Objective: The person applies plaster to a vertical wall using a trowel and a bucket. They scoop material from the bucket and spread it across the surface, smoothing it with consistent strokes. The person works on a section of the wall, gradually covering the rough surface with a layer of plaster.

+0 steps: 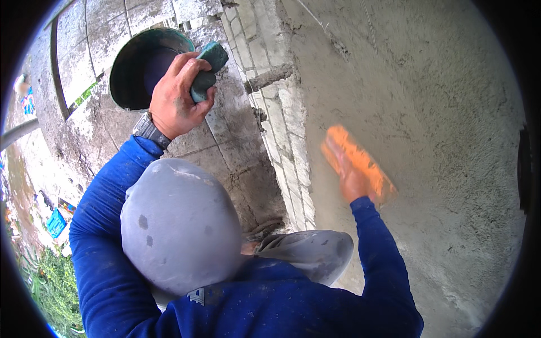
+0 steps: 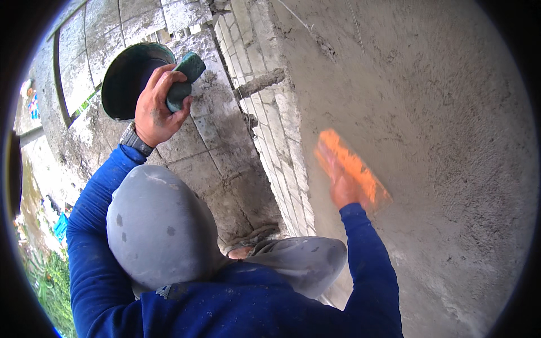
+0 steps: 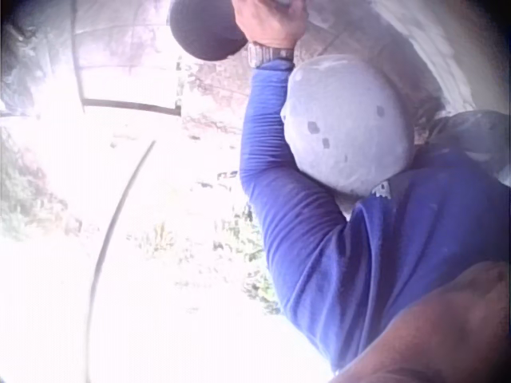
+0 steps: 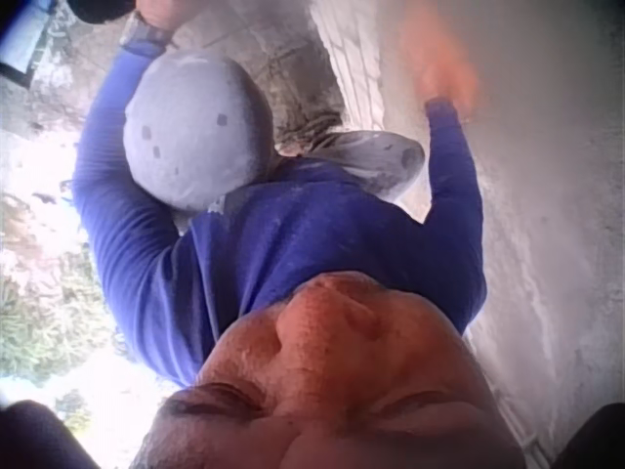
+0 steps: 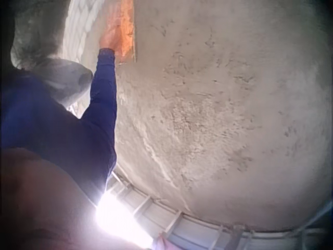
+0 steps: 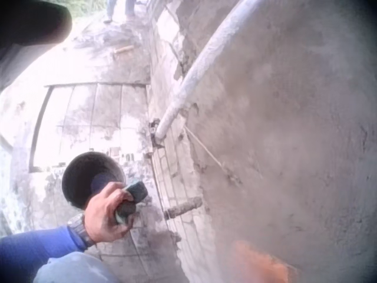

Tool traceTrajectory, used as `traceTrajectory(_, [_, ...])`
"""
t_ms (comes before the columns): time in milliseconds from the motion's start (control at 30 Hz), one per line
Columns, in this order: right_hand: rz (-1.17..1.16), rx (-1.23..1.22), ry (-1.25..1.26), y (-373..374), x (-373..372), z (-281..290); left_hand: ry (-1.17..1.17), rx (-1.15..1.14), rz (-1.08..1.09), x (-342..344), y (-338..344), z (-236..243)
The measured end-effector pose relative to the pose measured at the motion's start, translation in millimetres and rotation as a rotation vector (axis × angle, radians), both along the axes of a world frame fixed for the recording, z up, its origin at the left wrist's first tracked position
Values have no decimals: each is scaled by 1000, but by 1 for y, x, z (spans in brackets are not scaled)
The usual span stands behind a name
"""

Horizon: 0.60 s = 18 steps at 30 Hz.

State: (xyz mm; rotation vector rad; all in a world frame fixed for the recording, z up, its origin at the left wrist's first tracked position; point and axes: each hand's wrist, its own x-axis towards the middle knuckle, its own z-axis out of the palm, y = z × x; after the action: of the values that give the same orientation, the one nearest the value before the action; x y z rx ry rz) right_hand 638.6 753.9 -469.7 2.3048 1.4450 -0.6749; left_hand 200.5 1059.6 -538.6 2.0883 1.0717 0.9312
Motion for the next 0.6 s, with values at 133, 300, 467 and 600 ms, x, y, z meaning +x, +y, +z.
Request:
traceTrajectory(133, [97, 122, -201, 132, -36, -16, 6, -17, 10, 2, 1, 2])
traceTrajectory(300, [141, -92, -243, 181, -31, -83, 23, 73, 62, -1, 2, 8])
traceTrajectory(467, [135, -44, -51, 98, -12, -92, 24, 104, -83, -27, 7, 12])
traceTrajectory(600, [45, -48, -7, 38, -6, -66, -41, -38, -90, -8, -9, 8])
